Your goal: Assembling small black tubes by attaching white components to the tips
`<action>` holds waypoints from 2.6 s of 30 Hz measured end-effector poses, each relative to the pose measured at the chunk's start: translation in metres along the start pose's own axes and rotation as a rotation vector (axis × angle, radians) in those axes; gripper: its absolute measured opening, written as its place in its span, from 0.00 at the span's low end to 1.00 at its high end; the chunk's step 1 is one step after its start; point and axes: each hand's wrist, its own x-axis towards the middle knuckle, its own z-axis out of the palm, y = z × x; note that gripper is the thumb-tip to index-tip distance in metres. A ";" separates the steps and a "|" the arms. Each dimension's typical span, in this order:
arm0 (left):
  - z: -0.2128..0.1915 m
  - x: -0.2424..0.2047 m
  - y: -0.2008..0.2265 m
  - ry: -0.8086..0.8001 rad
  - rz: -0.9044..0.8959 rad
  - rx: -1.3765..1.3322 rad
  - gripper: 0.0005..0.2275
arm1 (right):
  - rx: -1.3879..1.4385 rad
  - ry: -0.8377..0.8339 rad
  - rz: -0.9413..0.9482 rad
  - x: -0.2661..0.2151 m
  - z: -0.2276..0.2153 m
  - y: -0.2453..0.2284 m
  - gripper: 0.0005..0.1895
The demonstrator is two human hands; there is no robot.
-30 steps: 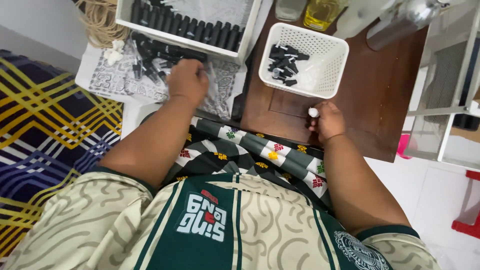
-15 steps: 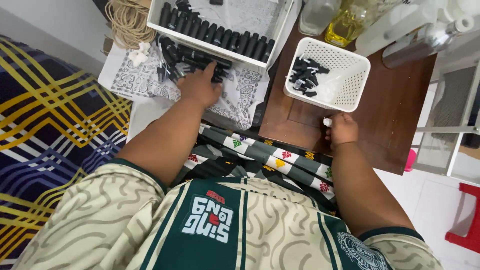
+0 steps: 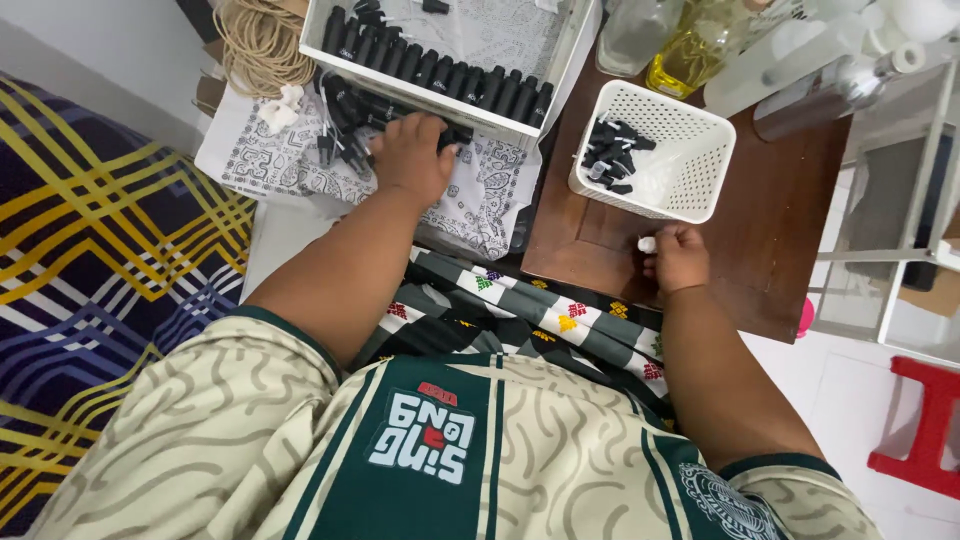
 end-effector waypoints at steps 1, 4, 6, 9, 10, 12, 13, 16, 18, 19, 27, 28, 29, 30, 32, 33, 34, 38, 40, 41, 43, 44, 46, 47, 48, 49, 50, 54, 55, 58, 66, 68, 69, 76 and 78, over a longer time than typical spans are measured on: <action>-0.015 -0.007 0.008 0.005 0.004 -0.002 0.16 | 0.002 0.005 -0.004 -0.005 0.000 -0.006 0.07; -0.054 -0.032 0.026 0.278 0.135 -0.382 0.10 | 0.117 -0.059 0.015 -0.029 0.000 -0.027 0.18; -0.074 -0.048 0.031 0.213 -0.169 -0.911 0.19 | 0.279 -0.110 0.059 -0.050 0.002 -0.049 0.17; -0.029 -0.029 -0.009 0.214 -0.453 -1.466 0.15 | 0.318 -0.171 0.051 -0.057 0.000 -0.063 0.11; -0.029 -0.028 -0.011 0.220 -0.447 -1.463 0.15 | 0.324 -0.175 0.047 -0.067 0.001 -0.078 0.11; -0.026 -0.028 -0.014 0.056 -0.518 -1.953 0.09 | 0.413 -0.141 0.056 -0.089 0.002 -0.105 0.06; -0.040 -0.038 -0.006 0.059 -0.515 -1.952 0.09 | 0.415 -0.143 0.054 -0.094 0.002 -0.112 0.06; -0.078 -0.063 0.022 -0.108 -0.543 -2.105 0.11 | 0.461 -0.162 -0.005 -0.112 0.003 -0.134 0.04; -0.094 -0.074 0.044 -0.296 -0.500 -2.142 0.12 | 0.538 -0.229 -0.110 -0.129 0.004 -0.151 0.08; -0.103 -0.081 0.055 -0.293 -0.494 -2.141 0.12 | 0.540 -0.231 -0.114 -0.144 0.003 -0.160 0.08; -0.161 -0.139 0.145 -0.586 -0.385 -2.062 0.12 | -0.034 -0.212 -1.249 -0.243 -0.018 -0.216 0.13; -0.157 -0.148 0.153 -0.594 -0.381 -2.057 0.12 | -0.033 -0.204 -1.248 -0.253 -0.017 -0.217 0.13; -0.153 -0.156 0.162 -0.653 -0.354 -2.104 0.13 | -0.093 -0.195 -1.327 -0.262 -0.016 -0.218 0.09; -0.148 -0.165 0.170 -0.712 -0.330 -2.151 0.14 | -0.154 -0.189 -1.403 -0.271 -0.014 -0.218 0.05; -0.128 -0.176 0.176 -0.689 -0.352 -2.087 0.12 | -0.208 -0.090 -1.437 -0.258 -0.017 -0.212 0.05; -0.118 -0.181 0.179 -0.659 -0.373 -2.027 0.10 | -0.262 0.003 -1.473 -0.252 -0.018 -0.210 0.05; -0.122 -0.184 0.180 -0.660 -0.373 -2.027 0.10 | -0.263 0.004 -1.473 -0.247 -0.023 -0.207 0.05; -0.118 -0.185 0.177 -0.627 -0.432 -2.005 0.07 | -0.221 -0.112 -1.441 -0.263 -0.029 -0.205 0.05; -0.109 -0.184 0.175 -0.622 -0.475 -2.006 0.06 | -0.205 -0.202 -1.500 -0.277 -0.033 -0.206 0.07; -0.106 -0.185 0.174 -0.626 -0.480 -1.984 0.07 | -0.348 -0.171 -1.541 -0.278 -0.036 -0.206 0.10; -0.114 -0.188 0.180 -0.627 -0.483 -1.963 0.08 | -0.491 -0.138 -1.581 -0.264 -0.040 -0.203 0.13; -0.122 -0.193 0.184 -0.621 -0.448 -1.993 0.07 | -0.393 -0.053 -1.516 -0.250 -0.040 -0.198 0.09; -0.135 -0.199 0.190 -0.610 -0.413 -2.024 0.06 | -0.294 0.030 -1.453 -0.245 -0.035 -0.190 0.05; -0.140 -0.201 0.191 -0.597 -0.417 -2.030 0.05 | -0.359 0.051 -1.557 -0.255 -0.031 -0.188 0.06; -0.145 -0.202 0.193 -0.588 -0.421 -2.034 0.04 | -0.426 0.077 -1.658 -0.265 -0.028 -0.184 0.10; -0.141 -0.201 0.191 -0.588 -0.420 -2.035 0.04 | -0.426 0.077 -1.658 -0.261 -0.029 -0.186 0.10; -0.138 -0.198 0.189 -0.594 -0.426 -2.029 0.03 | -0.379 -0.056 -1.700 -0.257 -0.030 -0.187 0.07; -0.137 -0.197 0.190 -0.617 -0.401 -2.036 0.05 | -0.332 -0.086 -1.629 -0.231 -0.041 -0.193 0.08; -0.140 -0.199 0.193 -0.617 -0.404 -2.037 0.05 | -0.333 -0.089 -1.628 -0.240 -0.041 -0.196 0.08; -0.149 -0.200 0.197 -0.580 -0.441 -1.991 0.06 | -0.373 -0.040 -1.647 -0.262 -0.036 -0.204 0.05; -0.142 -0.204 0.193 -0.541 -0.483 -1.859 0.08 | -0.301 0.046 -1.657 -0.240 -0.032 -0.194 0.05; -0.141 -0.197 0.186 -0.541 -0.429 -1.858 0.09 | -0.223 -0.116 -1.681 -0.262 -0.024 -0.200 0.04; -0.140 -0.194 0.183 -0.542 -0.378 -1.856 0.11 | -0.143 -0.278 -1.694 -0.273 -0.019 -0.202 0.03; -0.154 -0.205 0.181 -0.471 -0.380 -1.787 0.09 | -0.292 0.007 -1.600 -0.250 -0.024 -0.200 0.07; -0.150 -0.203 0.175 -0.453 -0.364 -1.802 0.13 | -0.263 -0.170 -1.664 -0.277 -0.022 -0.212 0.05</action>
